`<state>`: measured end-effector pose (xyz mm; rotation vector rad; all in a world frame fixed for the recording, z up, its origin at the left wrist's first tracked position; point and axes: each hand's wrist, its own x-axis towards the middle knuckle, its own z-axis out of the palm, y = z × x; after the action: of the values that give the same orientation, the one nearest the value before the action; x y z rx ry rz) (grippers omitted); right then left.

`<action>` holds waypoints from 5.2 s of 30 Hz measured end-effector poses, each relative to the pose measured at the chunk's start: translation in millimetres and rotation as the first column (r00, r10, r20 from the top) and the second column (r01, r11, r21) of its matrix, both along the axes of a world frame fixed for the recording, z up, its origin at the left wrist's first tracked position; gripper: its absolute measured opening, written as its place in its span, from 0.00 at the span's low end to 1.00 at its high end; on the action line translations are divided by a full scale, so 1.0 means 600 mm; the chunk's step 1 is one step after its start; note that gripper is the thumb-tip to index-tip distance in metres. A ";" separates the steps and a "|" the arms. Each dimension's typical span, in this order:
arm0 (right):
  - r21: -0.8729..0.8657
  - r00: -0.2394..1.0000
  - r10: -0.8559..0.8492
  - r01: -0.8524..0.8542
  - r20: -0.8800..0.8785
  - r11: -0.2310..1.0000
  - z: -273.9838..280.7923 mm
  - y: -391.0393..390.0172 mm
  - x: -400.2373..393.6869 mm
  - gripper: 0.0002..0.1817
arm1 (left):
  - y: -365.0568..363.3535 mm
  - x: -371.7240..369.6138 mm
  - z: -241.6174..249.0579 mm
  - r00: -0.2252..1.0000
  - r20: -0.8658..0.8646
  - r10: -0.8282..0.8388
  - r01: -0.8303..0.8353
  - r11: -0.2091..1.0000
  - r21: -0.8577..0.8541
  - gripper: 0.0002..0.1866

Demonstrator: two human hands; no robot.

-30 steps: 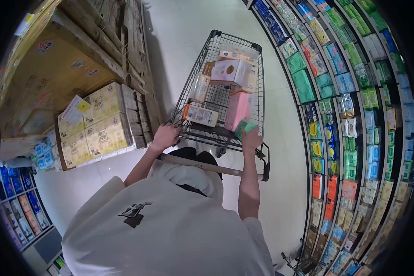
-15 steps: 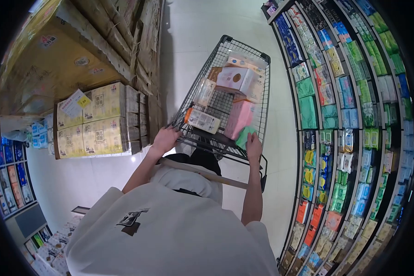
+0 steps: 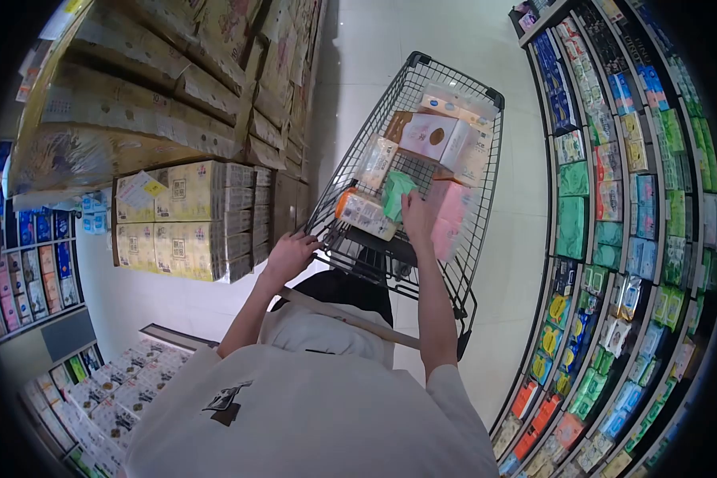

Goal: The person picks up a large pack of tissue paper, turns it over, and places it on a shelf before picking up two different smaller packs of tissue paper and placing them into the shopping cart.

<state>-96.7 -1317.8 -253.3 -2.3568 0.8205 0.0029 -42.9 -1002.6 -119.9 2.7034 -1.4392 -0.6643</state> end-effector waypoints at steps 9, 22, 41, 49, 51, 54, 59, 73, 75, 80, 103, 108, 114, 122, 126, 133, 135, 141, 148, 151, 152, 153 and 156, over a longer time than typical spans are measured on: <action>0.316 0.986 -0.017 0.070 -0.167 0.946 -0.149 0.012 0.129 0.15 | -0.025 0.018 -0.014 0.996 -0.032 0.080 -0.079 0.996 0.036 0.18; 0.166 0.951 0.143 -0.194 0.276 0.967 0.045 -0.167 0.098 0.11 | -0.045 0.084 -0.032 0.982 -0.108 0.156 -0.151 0.987 0.054 0.18; 0.183 0.943 0.111 -0.054 -0.315 0.982 -0.150 -0.409 0.005 0.26 | -0.102 0.244 -0.093 0.880 -0.329 0.343 -0.404 0.905 -0.135 0.49; -0.012 0.850 0.006 -0.014 -0.526 1.000 -0.100 -0.397 0.113 0.39 | -0.171 0.312 -0.174 0.729 -0.016 0.684 -0.684 0.729 -0.002 0.34; -0.045 0.889 0.024 -0.050 -0.458 0.998 -0.085 -0.392 0.114 0.40 | -0.174 0.334 -0.176 0.752 -0.027 0.658 -0.659 0.752 0.001 0.26; -0.079 0.929 0.014 -0.047 -0.371 0.996 -0.086 -0.388 0.144 0.39 | -0.175 0.362 -0.175 0.786 -0.074 0.613 -0.615 0.789 0.006 0.14; -0.072 0.924 -0.027 0.000 -0.381 0.997 -0.094 -0.402 0.193 0.37 | -0.195 0.413 -0.185 0.792 -0.078 0.605 -0.600 0.796 0.077 0.31; 0.003 0.934 0.074 -0.078 -0.349 0.997 -0.100 -0.504 0.342 0.52 | -0.298 0.544 -0.178 0.801 -0.092 0.591 -0.589 0.806 0.054 0.44; 0.011 0.937 0.076 -0.076 -0.340 0.997 -0.104 -0.519 0.363 0.53 | -0.312 0.563 -0.183 0.793 -0.136 0.593 -0.589 0.805 0.074 0.44; -0.028 0.943 0.066 -0.079 -0.325 0.996 -0.119 -0.554 0.413 0.56 | -0.349 0.624 -0.185 0.795 -0.164 0.585 -0.584 0.810 0.056 0.44; 0.010 0.945 0.059 -0.059 -0.321 0.998 -0.143 -0.678 0.685 0.60 | -0.491 0.934 -0.218 0.778 -0.205 0.593 -0.606 0.795 0.000 0.41; -0.072 0.950 0.058 -0.084 -0.307 0.994 -0.184 -0.729 0.777 0.65 | -0.532 1.021 -0.239 0.744 -0.229 0.627 -0.644 0.765 0.004 0.42; 0.071 0.965 0.146 -0.134 -0.217 0.988 -0.248 -0.822 0.881 0.63 | -0.582 1.110 -0.256 0.756 -0.180 0.630 -0.647 0.760 -0.061 0.38; 0.288 0.896 0.340 -0.259 -0.284 0.922 -0.219 -0.912 1.012 0.63 | -0.635 1.207 -0.266 0.761 -0.162 0.628 -0.645 0.758 -0.093 0.36; 0.362 0.891 0.372 -0.267 -0.262 0.893 -0.224 -0.934 1.050 0.66 | -0.658 1.244 -0.278 0.757 -0.133 0.640 -0.654 0.746 -0.130 0.34; 0.180 0.831 0.438 -0.400 -0.344 0.899 -0.236 -0.955 1.112 0.66 | -0.682 1.304 -0.314 0.721 -0.161 0.674 -0.692 0.711 -0.124 0.32; 0.139 0.836 0.459 -0.438 -0.301 0.888 -0.241 -0.958 1.122 0.64 | -0.686 1.321 -0.311 0.718 -0.148 0.680 -0.695 0.712 -0.098 0.33; 0.147 0.903 0.378 -0.354 -0.203 0.924 -0.332 -0.997 1.157 0.55 | -0.688 1.362 -0.332 0.711 -0.169 0.683 -0.703 0.697 -0.139 0.35; 0.449 0.958 0.158 -0.035 -0.240 0.893 -0.286 -0.995 1.194 0.46 | -0.692 1.387 -0.330 0.664 -0.211 0.717 -0.747 0.644 -0.163 0.31; 0.344 0.945 0.217 -0.124 -0.246 0.931 -0.289 -0.992 1.196 0.45 | -0.688 1.395 -0.342 0.666 -0.209 0.716 -0.746 0.644 -0.169 0.30; 0.333 0.938 0.239 -0.149 -0.252 0.931 -0.287 -0.992 1.200 0.43 | -0.688 1.398 -0.348 0.669 -0.200 0.716 -0.743 0.647 -0.171 0.29; 0.322 0.931 0.261 -0.172 -0.257 0.931 -0.282 -0.992 1.202 0.41 | -0.687 1.402 -0.351 0.673 -0.190 0.715 -0.739 0.651 -0.172 0.28; 0.573 0.954 0.214 -0.057 -0.211 0.817 -0.261 -0.997 1.205 0.39 | -0.686 1.410 -0.355 0.662 -0.195 0.724 -0.750 0.644 -0.152 0.29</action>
<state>626.3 -1915.9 -410.1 -1.8558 0.6523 0.5639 803.1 -1414.2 -332.7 2.6525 -0.2426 -0.5274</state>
